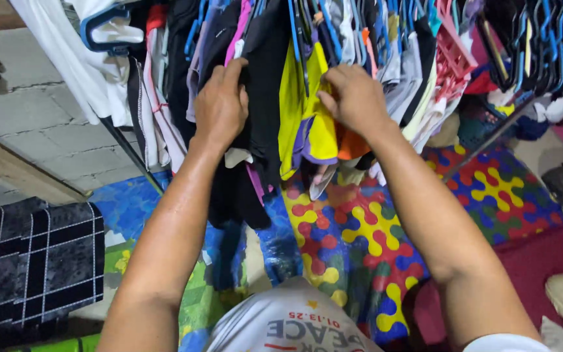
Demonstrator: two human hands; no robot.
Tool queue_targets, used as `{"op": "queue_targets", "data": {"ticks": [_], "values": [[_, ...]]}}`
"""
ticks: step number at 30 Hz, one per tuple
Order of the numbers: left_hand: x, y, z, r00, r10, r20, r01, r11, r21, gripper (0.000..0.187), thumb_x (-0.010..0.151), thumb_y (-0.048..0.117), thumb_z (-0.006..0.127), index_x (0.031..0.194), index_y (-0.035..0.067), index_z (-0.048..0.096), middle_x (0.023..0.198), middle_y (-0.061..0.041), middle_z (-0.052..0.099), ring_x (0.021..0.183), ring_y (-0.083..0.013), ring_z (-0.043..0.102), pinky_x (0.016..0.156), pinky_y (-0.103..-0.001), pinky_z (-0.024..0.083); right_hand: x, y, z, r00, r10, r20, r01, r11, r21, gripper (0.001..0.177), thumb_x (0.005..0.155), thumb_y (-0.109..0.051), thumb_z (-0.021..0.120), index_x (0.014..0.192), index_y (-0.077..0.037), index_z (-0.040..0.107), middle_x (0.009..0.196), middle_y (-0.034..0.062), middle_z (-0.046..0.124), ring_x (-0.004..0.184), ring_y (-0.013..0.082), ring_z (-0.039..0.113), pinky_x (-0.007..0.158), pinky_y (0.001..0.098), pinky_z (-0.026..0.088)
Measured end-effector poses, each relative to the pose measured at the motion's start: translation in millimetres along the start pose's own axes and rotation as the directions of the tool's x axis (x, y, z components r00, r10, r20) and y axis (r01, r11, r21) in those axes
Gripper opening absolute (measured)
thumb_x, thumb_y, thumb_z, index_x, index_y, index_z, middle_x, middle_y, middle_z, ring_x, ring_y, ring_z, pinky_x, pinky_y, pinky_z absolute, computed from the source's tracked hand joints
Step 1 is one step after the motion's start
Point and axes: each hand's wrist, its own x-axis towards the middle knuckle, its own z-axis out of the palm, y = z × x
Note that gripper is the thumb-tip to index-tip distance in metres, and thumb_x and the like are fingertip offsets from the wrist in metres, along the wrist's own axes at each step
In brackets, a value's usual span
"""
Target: Fold clothing items and hang them on a rack using hangers.
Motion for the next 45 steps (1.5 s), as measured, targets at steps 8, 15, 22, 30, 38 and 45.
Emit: {"op": "queue_targets", "data": {"ticks": [8, 15, 22, 30, 38, 45], "values": [[11, -9, -2, 1.000, -0.030, 0.004, 0.029, 0.992, 0.126, 0.042, 0.093, 0.002, 0.064, 0.133, 0.012, 0.057, 0.110, -0.021, 0.059, 0.095, -0.0424, 0.065, 0.074, -0.054, 0.052, -3, 24, 11, 0.983, 0.177, -0.055, -0.181, 0.981, -0.064, 0.021, 0.090, -0.018, 0.080, 0.101, -0.009, 0.065, 0.096, 0.0117, 0.070, 0.092, 0.0371, 0.068, 0.074, 0.0491, 0.053], [44, 53, 9, 0.954, 0.293, -0.064, -0.287, 0.953, 0.097, 0.027, 0.090, 0.012, 0.066, 0.115, 0.003, 0.062, 0.116, -0.020, 0.058, 0.102, -0.0422, 0.063, 0.082, -0.053, 0.050, 11, 4, 8, 0.838, 0.523, 0.158, -0.529, 0.848, 0.000, 0.036, 0.086, -0.022, 0.079, 0.118, -0.006, 0.072, 0.088, 0.0260, 0.072, 0.083, 0.0429, 0.071, 0.077, 0.0505, 0.054], [72, 56, 74, 0.931, 0.313, 0.188, -0.259, 0.929, -0.265, 0.036, 0.088, 0.015, 0.073, 0.115, -0.004, 0.058, 0.113, -0.027, 0.057, 0.101, -0.0489, 0.063, 0.087, -0.052, 0.053, -14, 71, 99, 0.831, 0.468, 0.300, -0.505, 0.410, 0.759, 0.056, 0.088, -0.010, 0.062, 0.141, 0.005, 0.050, 0.121, 0.0148, 0.076, 0.107, 0.0200, 0.074, 0.090, 0.0312, 0.059], [69, 40, 48, 0.991, 0.074, 0.113, -0.056, 0.987, -0.153, 0.046, 0.082, 0.010, 0.077, 0.120, 0.000, 0.053, 0.119, -0.030, 0.051, 0.096, -0.0513, 0.064, 0.082, -0.054, 0.055, -4, 19, 78, 0.709, 0.704, 0.034, -0.609, 0.588, 0.531, 0.064, 0.087, -0.015, 0.077, 0.140, 0.005, 0.048, 0.124, 0.0166, 0.070, 0.086, 0.0214, 0.070, 0.080, 0.0322, 0.056], [73, 12, 36, 0.998, 0.045, 0.044, -0.044, 0.998, -0.034, 0.052, 0.084, 0.027, 0.084, 0.118, -0.001, 0.056, 0.108, -0.029, 0.062, 0.096, -0.0501, 0.066, 0.081, -0.055, 0.055, -13, 26, 88, 0.826, 0.563, -0.010, -0.506, 0.750, 0.426, 0.042, 0.105, -0.019, 0.075, 0.144, -0.007, 0.067, 0.123, 0.0149, 0.080, 0.113, 0.0233, 0.078, 0.100, 0.0355, 0.060], [102, 35, 59, 0.903, -0.284, 0.323, 0.338, 0.933, -0.125, 0.057, 0.092, 0.040, 0.077, 0.125, -0.001, 0.056, 0.109, -0.031, 0.069, 0.107, -0.0475, 0.066, 0.093, -0.051, 0.051, 21, 38, 119, 0.841, 0.490, 0.228, -0.382, 0.240, 0.892, 0.081, 0.088, 0.000, 0.059, 0.160, 0.002, 0.022, 0.162, 0.0199, 0.042, 0.150, 0.0280, 0.043, 0.120, 0.0342, 0.037]]}}
